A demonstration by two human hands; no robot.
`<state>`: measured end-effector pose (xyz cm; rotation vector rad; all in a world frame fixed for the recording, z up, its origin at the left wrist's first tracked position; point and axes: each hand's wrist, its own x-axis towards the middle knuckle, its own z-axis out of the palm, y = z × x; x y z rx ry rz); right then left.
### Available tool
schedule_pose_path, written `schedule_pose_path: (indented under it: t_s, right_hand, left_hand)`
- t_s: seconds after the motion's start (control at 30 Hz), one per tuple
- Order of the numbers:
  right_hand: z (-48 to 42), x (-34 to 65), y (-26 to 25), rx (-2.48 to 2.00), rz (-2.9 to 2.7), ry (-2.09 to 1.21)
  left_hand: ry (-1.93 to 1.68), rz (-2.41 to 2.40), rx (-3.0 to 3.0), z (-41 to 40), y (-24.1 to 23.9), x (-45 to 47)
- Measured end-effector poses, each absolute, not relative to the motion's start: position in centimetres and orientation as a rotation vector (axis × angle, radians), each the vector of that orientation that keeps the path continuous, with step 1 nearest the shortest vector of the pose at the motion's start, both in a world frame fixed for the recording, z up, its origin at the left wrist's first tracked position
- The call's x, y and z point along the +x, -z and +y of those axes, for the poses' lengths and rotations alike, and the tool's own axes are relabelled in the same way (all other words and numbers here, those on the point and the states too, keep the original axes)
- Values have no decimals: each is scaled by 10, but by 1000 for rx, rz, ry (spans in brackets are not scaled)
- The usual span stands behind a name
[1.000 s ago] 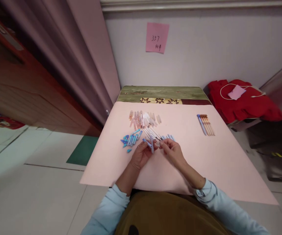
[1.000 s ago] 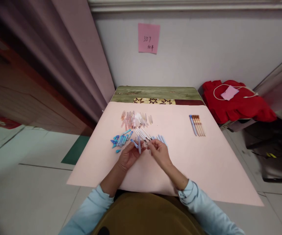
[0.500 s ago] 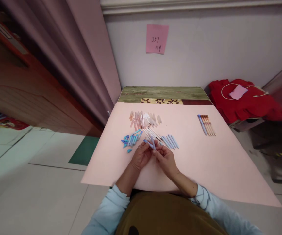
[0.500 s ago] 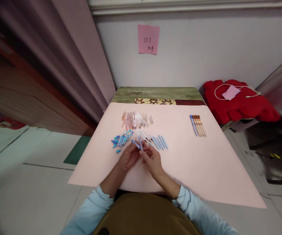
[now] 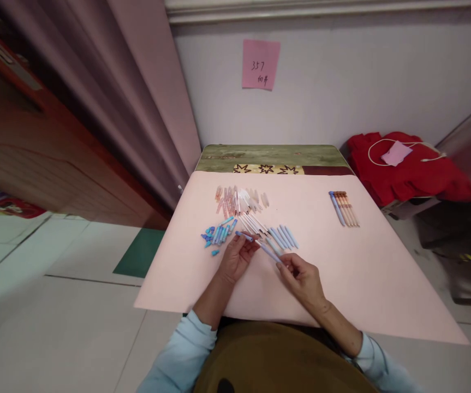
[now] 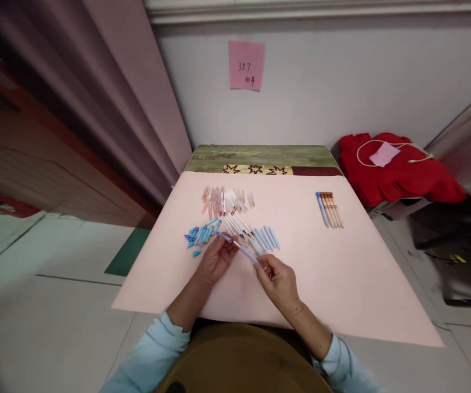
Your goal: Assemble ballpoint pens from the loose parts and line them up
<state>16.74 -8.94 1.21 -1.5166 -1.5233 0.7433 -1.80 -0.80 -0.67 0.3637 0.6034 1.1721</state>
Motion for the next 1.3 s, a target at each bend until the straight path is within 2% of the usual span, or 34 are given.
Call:
schedule_pose_path:
  t_s: [0.4,0.8,1.3]
  right_hand:
    - [-83,163,-21,-1598,-1643,-520]
    - [-80,154,-24,-1487,-1558,-311]
    - [-78,153,-25,-1417,-1657,-265]
  left_hand:
    - [-1196,666,449,-12,5,-12]
    - [-1164,671,432,-11,8,-13]
    - [-1159,695,418,-12,5,-13]
